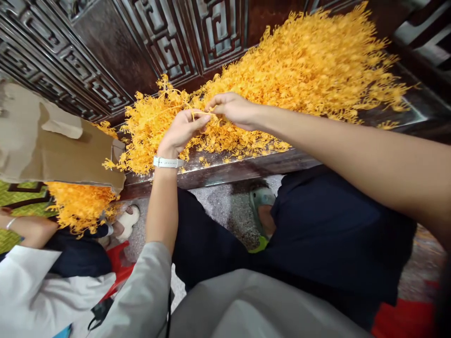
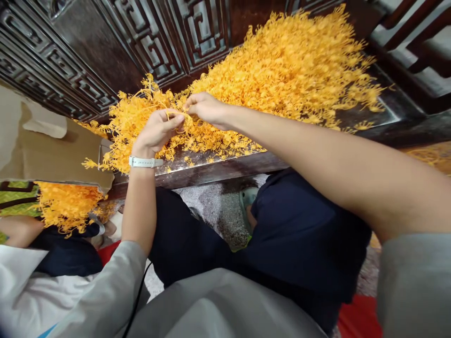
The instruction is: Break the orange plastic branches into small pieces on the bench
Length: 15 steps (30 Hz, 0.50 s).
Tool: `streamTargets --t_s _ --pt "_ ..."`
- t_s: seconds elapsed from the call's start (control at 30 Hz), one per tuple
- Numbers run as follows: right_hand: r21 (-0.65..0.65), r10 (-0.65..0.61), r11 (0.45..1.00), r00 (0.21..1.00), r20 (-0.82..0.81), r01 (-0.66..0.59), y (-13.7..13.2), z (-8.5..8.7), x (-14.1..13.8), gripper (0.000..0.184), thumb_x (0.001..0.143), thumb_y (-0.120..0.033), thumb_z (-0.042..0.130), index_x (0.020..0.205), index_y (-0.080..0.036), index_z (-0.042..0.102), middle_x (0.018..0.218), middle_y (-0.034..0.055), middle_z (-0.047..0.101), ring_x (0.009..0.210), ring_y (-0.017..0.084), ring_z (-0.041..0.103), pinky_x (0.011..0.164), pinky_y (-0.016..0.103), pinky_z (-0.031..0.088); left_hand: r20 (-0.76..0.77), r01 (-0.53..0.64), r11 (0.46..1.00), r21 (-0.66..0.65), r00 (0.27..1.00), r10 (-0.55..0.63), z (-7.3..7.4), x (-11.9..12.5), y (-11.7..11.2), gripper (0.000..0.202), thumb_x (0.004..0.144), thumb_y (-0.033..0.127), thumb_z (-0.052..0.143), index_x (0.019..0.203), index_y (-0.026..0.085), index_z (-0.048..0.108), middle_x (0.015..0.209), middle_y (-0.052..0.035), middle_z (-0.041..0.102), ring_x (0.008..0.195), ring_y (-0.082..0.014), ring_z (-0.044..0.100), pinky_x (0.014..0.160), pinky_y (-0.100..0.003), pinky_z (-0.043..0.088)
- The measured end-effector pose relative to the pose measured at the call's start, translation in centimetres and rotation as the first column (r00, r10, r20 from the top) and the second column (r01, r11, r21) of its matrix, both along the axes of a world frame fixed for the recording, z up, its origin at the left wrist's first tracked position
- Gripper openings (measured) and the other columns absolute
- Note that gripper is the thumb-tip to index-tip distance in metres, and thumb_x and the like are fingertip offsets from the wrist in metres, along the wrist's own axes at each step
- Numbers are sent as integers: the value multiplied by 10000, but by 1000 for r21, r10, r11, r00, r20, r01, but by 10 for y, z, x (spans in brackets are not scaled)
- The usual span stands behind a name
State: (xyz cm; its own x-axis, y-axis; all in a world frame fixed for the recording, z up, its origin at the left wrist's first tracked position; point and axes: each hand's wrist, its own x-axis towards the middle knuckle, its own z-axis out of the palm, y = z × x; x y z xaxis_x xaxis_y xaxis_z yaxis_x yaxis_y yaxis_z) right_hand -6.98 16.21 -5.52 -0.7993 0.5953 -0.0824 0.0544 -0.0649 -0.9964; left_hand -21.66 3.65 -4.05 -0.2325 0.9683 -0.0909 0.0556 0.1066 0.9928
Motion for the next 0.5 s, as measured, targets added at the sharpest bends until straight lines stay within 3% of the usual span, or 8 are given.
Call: streamTargets --t_s 0.1,0.2,0.27,0.4,0.5 --pt "-42 127 991 992 12 -126 2 6 6 197 866 -97 690 731 -192 582 808 46 637 728 162 534 734 346 526 144 18 999 45 989 -24 7 -3 -4 223 891 222 850 760 164 678 728 -9 603 637 -95 602 658 -233 520" --pt "-171 260 949 964 -48 -264 4 15 14 179 879 -207 687 740 -195 573 812 68 637 733 182 547 688 358 536 293 -110 984 141 954 64 16 -2 -6 277 890 261 830 750 200 599 703 -2 568 692 -125 642 706 -246 554" --pt "-230 285 923 950 -129 -308 4 23 17 199 899 -296 681 765 -204 566 824 80 642 772 205 585 697 363 564 377 -175 970 171 921 100 23 3 -6 301 908 275 797 753 219 545 651 8 509 681 -132 629 678 -235 542" --pt "-279 198 921 944 -265 -271 -1 38 15 207 880 -345 681 788 -223 542 837 81 636 828 220 618 756 356 613 498 -197 976 91 858 126 34 15 -5 380 1003 375 692 746 238 448 550 46 301 483 -106 395 463 -224 372" --pt "-314 185 910 942 -281 -272 -6 44 13 260 845 -364 694 753 -234 490 777 71 581 750 210 576 682 346 600 579 -181 984 6 802 144 37 20 -6 442 1083 395 572 723 234 373 544 72 213 416 -82 213 390 -217 218"
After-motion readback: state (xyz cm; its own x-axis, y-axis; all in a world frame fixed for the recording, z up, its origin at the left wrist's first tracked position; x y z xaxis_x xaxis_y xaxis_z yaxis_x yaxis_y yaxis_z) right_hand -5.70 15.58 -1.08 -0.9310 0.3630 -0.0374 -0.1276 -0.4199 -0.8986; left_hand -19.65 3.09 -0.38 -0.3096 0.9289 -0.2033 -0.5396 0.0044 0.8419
